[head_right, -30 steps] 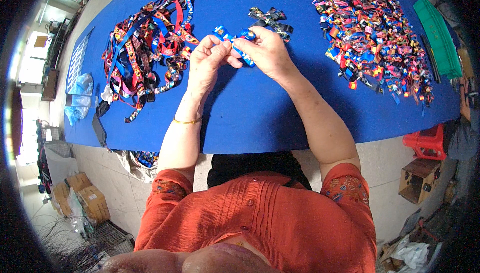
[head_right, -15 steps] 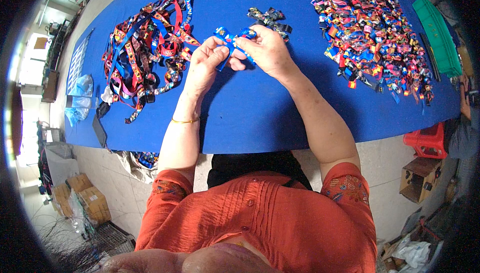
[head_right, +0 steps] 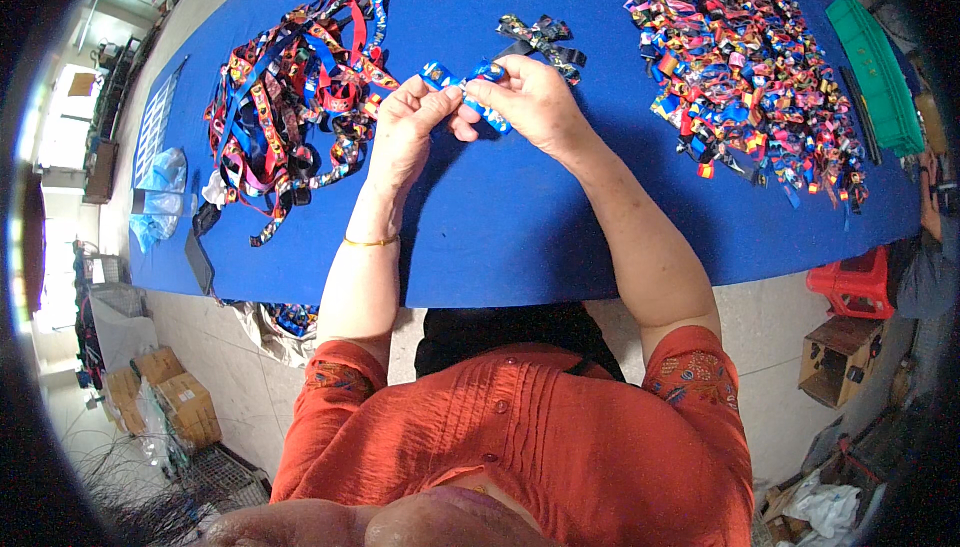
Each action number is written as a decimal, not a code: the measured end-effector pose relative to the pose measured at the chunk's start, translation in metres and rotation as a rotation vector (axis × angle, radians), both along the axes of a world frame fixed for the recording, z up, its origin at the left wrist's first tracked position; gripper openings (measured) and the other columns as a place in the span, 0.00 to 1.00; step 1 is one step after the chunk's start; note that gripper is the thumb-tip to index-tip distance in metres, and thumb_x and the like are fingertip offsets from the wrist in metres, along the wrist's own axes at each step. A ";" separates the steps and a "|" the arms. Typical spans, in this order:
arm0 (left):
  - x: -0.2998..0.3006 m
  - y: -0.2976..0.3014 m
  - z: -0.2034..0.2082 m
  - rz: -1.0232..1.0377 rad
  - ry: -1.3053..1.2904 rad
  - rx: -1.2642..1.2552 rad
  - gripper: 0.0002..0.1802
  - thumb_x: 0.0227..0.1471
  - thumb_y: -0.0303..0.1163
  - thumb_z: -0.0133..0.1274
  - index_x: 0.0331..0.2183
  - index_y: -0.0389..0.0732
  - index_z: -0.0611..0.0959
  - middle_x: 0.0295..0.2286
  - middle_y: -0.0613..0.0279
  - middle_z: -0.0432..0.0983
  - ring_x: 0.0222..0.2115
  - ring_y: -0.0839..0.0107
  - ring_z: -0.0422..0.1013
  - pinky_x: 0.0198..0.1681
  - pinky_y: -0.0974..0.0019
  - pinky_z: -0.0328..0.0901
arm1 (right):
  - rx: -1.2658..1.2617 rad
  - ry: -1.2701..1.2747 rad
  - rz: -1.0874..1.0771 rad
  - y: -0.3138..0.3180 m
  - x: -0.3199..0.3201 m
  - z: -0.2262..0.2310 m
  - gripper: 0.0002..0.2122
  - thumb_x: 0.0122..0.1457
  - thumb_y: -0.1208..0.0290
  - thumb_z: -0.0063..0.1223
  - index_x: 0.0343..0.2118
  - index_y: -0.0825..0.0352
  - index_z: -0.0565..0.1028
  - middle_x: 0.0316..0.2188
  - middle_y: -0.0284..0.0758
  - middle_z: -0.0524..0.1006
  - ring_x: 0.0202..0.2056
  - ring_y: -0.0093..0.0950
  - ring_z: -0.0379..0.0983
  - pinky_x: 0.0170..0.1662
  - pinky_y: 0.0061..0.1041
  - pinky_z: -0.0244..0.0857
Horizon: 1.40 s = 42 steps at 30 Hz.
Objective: Inspecting and sorting lanyards at a production workbench.
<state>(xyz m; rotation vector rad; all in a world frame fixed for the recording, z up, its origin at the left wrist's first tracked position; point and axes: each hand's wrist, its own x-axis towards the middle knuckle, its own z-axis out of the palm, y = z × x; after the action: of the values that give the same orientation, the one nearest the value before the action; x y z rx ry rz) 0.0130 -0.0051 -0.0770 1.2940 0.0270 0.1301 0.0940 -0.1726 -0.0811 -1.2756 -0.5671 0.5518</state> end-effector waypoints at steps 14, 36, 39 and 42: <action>-0.001 -0.003 0.001 0.046 0.058 0.025 0.05 0.58 0.30 0.54 0.32 0.43 0.74 0.17 0.74 0.65 0.16 0.85 0.57 0.17 0.79 0.50 | 0.038 -0.043 -0.081 0.006 -0.001 -0.003 0.04 0.63 0.71 0.54 0.34 0.66 0.73 0.26 0.24 0.73 0.26 0.10 0.66 0.27 0.13 0.60; 0.001 -0.017 -0.005 0.064 0.042 -0.171 0.06 0.63 0.35 0.48 0.32 0.47 0.73 0.22 0.77 0.67 0.17 0.86 0.60 0.17 0.81 0.51 | 0.051 0.062 -0.254 0.013 -0.014 -0.001 0.05 0.63 0.73 0.52 0.32 0.65 0.70 0.23 0.23 0.71 0.25 0.10 0.65 0.26 0.14 0.60; 0.000 -0.013 -0.008 0.046 0.047 -0.141 0.06 0.63 0.36 0.46 0.32 0.47 0.73 0.22 0.77 0.66 0.17 0.86 0.59 0.17 0.81 0.51 | 0.044 0.021 -0.278 0.015 -0.015 -0.001 0.05 0.63 0.74 0.53 0.31 0.66 0.71 0.24 0.23 0.71 0.26 0.10 0.65 0.28 0.14 0.61; 0.001 -0.015 -0.006 0.070 0.053 -0.136 0.06 0.63 0.35 0.46 0.33 0.47 0.73 0.22 0.77 0.66 0.17 0.87 0.58 0.18 0.81 0.52 | 0.070 -0.016 -0.290 0.016 -0.014 -0.002 0.04 0.62 0.75 0.53 0.32 0.66 0.71 0.24 0.23 0.72 0.26 0.10 0.66 0.28 0.14 0.61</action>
<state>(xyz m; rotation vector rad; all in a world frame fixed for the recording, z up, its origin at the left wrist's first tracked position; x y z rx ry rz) 0.0141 -0.0206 -0.0829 1.1607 0.1242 0.1511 0.0796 -0.1565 -0.0828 -1.2689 -0.4015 0.2780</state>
